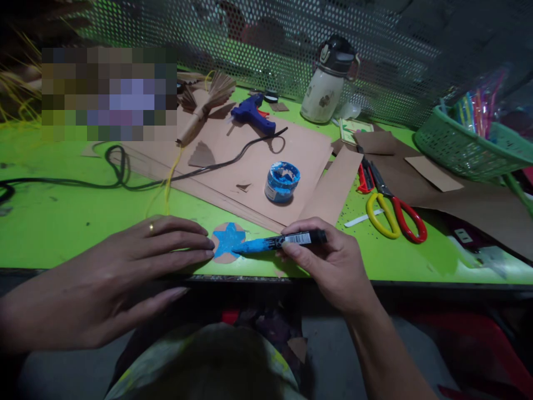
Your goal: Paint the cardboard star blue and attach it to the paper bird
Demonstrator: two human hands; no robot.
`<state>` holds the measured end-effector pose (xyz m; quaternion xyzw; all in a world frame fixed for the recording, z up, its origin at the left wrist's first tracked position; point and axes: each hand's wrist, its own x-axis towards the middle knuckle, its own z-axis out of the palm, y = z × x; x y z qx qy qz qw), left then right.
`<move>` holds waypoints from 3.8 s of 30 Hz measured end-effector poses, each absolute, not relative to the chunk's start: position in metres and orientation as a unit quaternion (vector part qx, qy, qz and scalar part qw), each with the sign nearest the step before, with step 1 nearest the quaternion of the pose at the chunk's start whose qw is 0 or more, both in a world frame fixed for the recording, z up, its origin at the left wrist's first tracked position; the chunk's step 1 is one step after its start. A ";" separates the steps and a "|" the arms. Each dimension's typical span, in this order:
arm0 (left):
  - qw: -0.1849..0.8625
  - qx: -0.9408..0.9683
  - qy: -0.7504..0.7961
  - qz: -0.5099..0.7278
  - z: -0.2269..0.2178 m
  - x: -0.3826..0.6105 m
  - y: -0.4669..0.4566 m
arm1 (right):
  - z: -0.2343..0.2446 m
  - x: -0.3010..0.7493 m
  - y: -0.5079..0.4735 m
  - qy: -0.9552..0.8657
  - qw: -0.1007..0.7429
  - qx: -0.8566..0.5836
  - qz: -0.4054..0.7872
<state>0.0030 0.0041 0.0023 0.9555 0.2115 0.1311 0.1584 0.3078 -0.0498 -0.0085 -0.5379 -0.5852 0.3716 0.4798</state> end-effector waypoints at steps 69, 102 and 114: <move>0.165 0.952 0.214 0.145 0.004 0.003 0.005 | -0.012 0.305 -0.049 -0.536 0.510 -0.558 0.377; 0.158 0.947 0.223 0.166 0.006 0.004 0.002 | -0.019 0.286 -0.049 -0.478 0.571 -0.589 0.314; 0.172 0.946 0.216 0.167 0.007 0.006 0.004 | -0.018 0.286 -0.050 -0.510 0.547 -0.600 0.284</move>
